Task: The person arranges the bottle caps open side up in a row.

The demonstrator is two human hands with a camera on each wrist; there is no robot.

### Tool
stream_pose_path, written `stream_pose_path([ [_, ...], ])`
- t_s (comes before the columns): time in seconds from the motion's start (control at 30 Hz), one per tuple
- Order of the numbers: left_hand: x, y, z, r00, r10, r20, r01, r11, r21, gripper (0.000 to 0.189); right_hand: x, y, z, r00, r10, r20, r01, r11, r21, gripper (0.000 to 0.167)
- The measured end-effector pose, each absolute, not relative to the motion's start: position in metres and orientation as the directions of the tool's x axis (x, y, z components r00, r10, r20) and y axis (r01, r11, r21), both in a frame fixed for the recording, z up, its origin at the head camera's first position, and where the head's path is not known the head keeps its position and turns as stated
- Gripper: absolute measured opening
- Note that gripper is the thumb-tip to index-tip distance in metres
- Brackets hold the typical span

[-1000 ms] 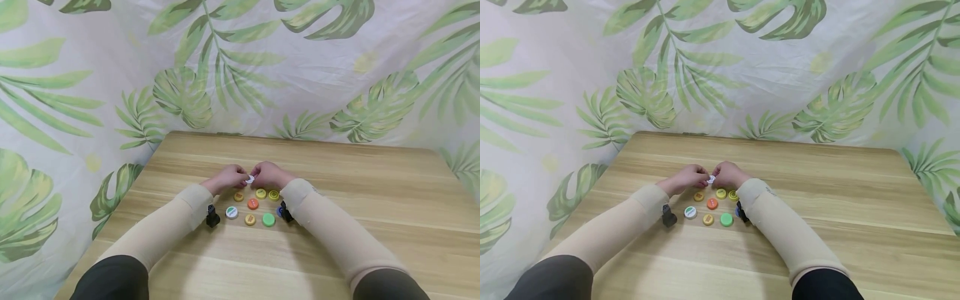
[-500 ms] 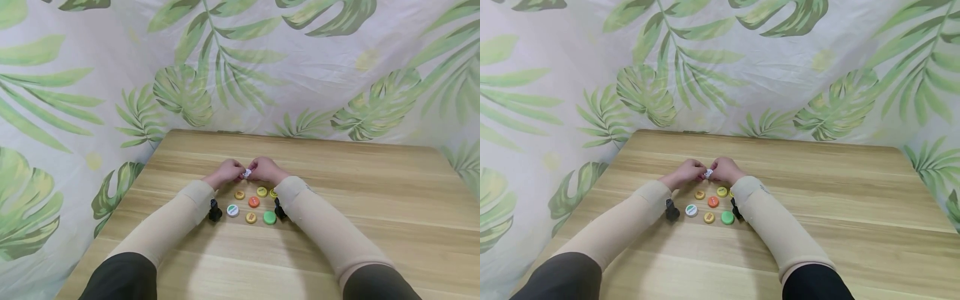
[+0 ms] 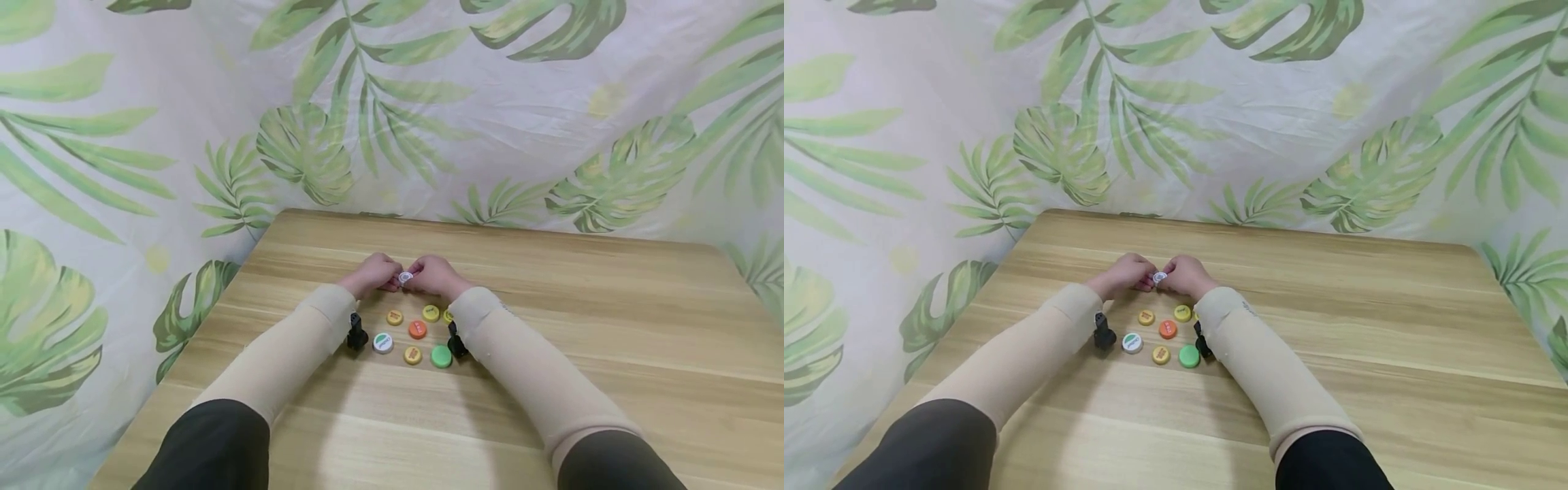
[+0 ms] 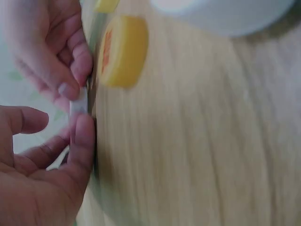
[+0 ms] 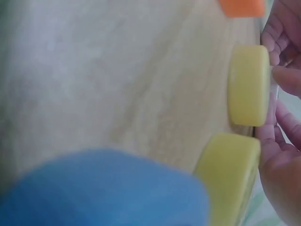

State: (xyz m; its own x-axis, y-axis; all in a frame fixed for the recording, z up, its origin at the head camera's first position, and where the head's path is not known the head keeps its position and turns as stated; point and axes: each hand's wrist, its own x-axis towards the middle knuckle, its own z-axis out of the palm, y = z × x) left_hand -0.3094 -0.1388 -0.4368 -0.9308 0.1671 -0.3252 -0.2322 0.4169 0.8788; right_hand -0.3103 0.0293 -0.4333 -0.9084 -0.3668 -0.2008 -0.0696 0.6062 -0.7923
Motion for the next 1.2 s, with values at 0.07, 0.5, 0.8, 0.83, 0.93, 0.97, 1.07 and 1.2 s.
stream_pose_path([
  [0.07,-0.312,-0.142,-0.438,-0.922,0.174,-0.345,-0.272,0.341,0.900,0.025,-0.311,0.029,-0.434,-0.908,-0.353,-0.224,-0.021,0.573,-0.820,0.022],
  [0.5,-0.301,-0.156,-0.434,-0.926,0.179,-0.333,-0.337,0.011,0.942,0.022,-0.317,0.018,-0.430,-0.905,-0.284,-0.315,0.220,0.321,-0.921,0.019],
  [0.8,-0.298,-0.154,-0.435,-0.930,0.165,-0.329,-0.338,-0.026,0.941,0.035,-0.316,0.012,-0.430,-0.885,-0.299,-0.356,0.324,0.151,-0.934,0.017],
  [0.83,-0.297,-0.155,-0.435,-0.930,0.170,-0.327,-0.336,-0.028,0.941,0.035,-0.316,0.011,-0.431,-0.887,-0.297,-0.353,0.324,0.142,-0.935,0.016],
  [0.93,-0.296,-0.156,-0.435,-0.929,0.188,-0.318,-0.330,-0.034,0.943,0.034,-0.317,0.011,-0.434,-0.904,-0.276,-0.328,0.297,0.148,-0.943,0.016],
  [0.97,-0.295,-0.156,-0.434,-0.929,0.188,-0.318,-0.330,-0.036,0.943,0.034,-0.317,0.011,-0.435,-0.912,-0.264,-0.313,0.277,0.165,-0.947,0.016],
  [1.07,-0.295,-0.155,-0.434,-0.927,0.178,-0.329,-0.340,-0.030,0.940,0.035,-0.317,0.011,-0.436,-0.934,-0.231,-0.274,0.217,0.246,-0.945,0.013],
  [1.2,-0.297,-0.151,-0.435,-0.921,0.135,-0.367,-0.372,-0.013,0.928,0.038,-0.316,0.010,-0.434,-0.944,-0.207,-0.256,0.181,0.324,-0.929,0.012],
])
